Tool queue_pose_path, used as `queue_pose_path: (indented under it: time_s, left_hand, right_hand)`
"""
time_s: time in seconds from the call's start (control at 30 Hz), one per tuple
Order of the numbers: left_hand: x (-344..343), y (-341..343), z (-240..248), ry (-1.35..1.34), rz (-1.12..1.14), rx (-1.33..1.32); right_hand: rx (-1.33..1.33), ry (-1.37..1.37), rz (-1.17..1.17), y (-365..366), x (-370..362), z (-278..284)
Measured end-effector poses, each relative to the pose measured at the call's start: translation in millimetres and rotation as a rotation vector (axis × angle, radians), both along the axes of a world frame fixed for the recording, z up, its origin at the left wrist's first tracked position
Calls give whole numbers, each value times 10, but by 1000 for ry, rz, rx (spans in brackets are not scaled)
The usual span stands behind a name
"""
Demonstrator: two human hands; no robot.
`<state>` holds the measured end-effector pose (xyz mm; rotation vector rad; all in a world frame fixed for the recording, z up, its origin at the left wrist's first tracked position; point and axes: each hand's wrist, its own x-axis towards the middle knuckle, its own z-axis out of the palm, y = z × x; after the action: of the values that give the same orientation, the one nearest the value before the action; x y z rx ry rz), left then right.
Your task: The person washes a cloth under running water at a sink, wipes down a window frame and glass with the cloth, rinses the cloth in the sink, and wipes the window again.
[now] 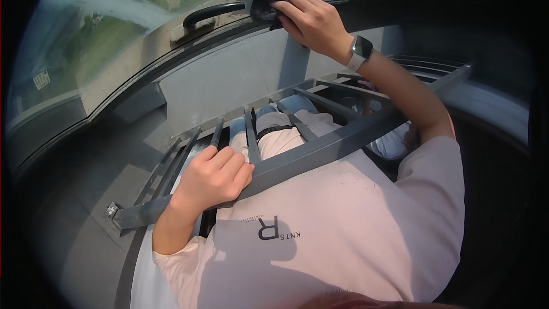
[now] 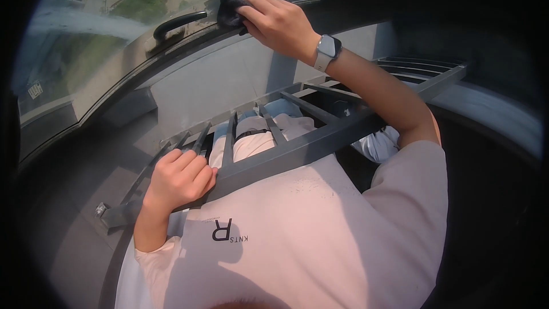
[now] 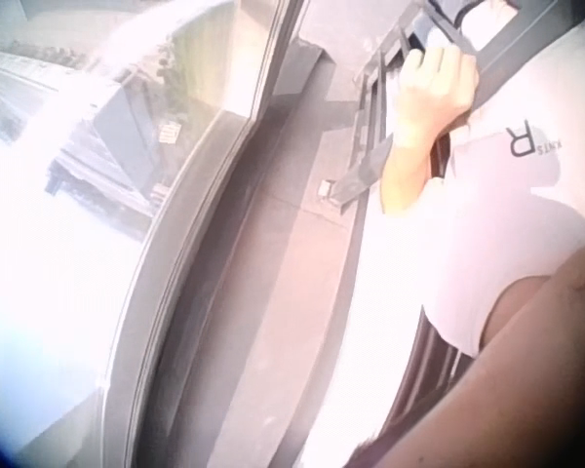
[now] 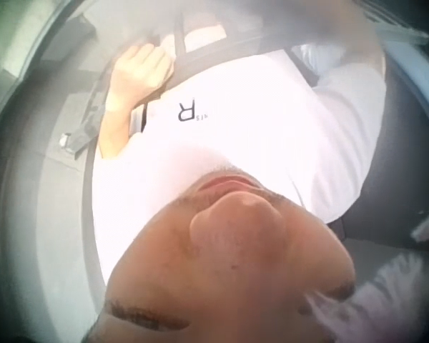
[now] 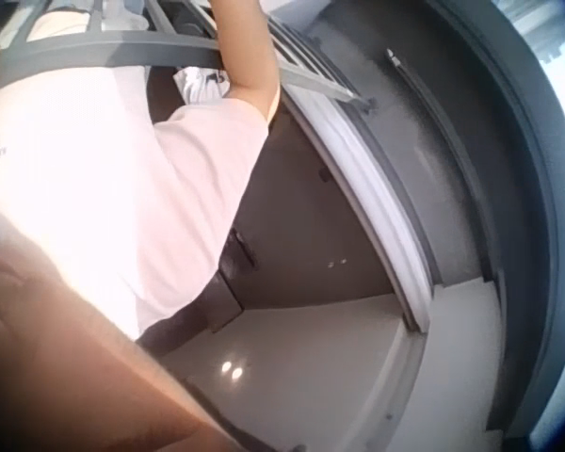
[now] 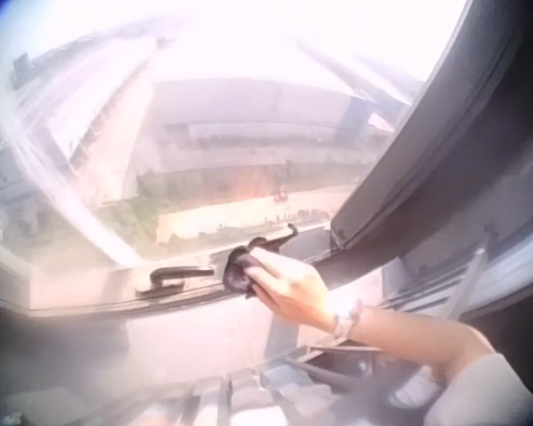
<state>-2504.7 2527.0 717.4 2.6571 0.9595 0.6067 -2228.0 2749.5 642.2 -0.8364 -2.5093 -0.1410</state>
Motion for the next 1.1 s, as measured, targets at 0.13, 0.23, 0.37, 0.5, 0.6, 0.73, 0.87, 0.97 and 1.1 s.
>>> queue_pose_path:
  time_s: [0.13, 0.23, 0.37, 0.5, 0.6, 0.73, 0.87, 0.97, 1.1]
  left_hand:
    - [9, 32, 49, 45, 1, 124]
    - [117, -17, 169, 68, -4, 226]
    - [137, -101, 346, 184, -12, 245]
    - [275, -181, 479, 147, -13, 294]
    - [322, -388, 502, 60, -54, 226]
    - [343, -432, 605, 11, -92, 176]
    - [345, -535, 593, 66, 88, -12]
    - [335, -595, 509, 61, 191, -213]
    - [466, -590, 423, 35, 246, -561]
  right_hand:
    - [67, -119, -273, 104, 925, 177]
    - [104, -128, -359, -5, 984, 260]
    - [162, -71, -373, -55, 896, 385]
    - [-19, 26, -354, -258, 624, 659]
    - [-660, 159, -445, -630, 525, 1018]
    - [-1450, 1051, -175, -1122, 930, 1112]
    - [-1726, 1648, -180, -1910, 1166, 1545]
    - [-1279, 1710, 90, -2504, 1349, 1438]
    - [-1404, 2286, 540, -3072, 1572, 1211]
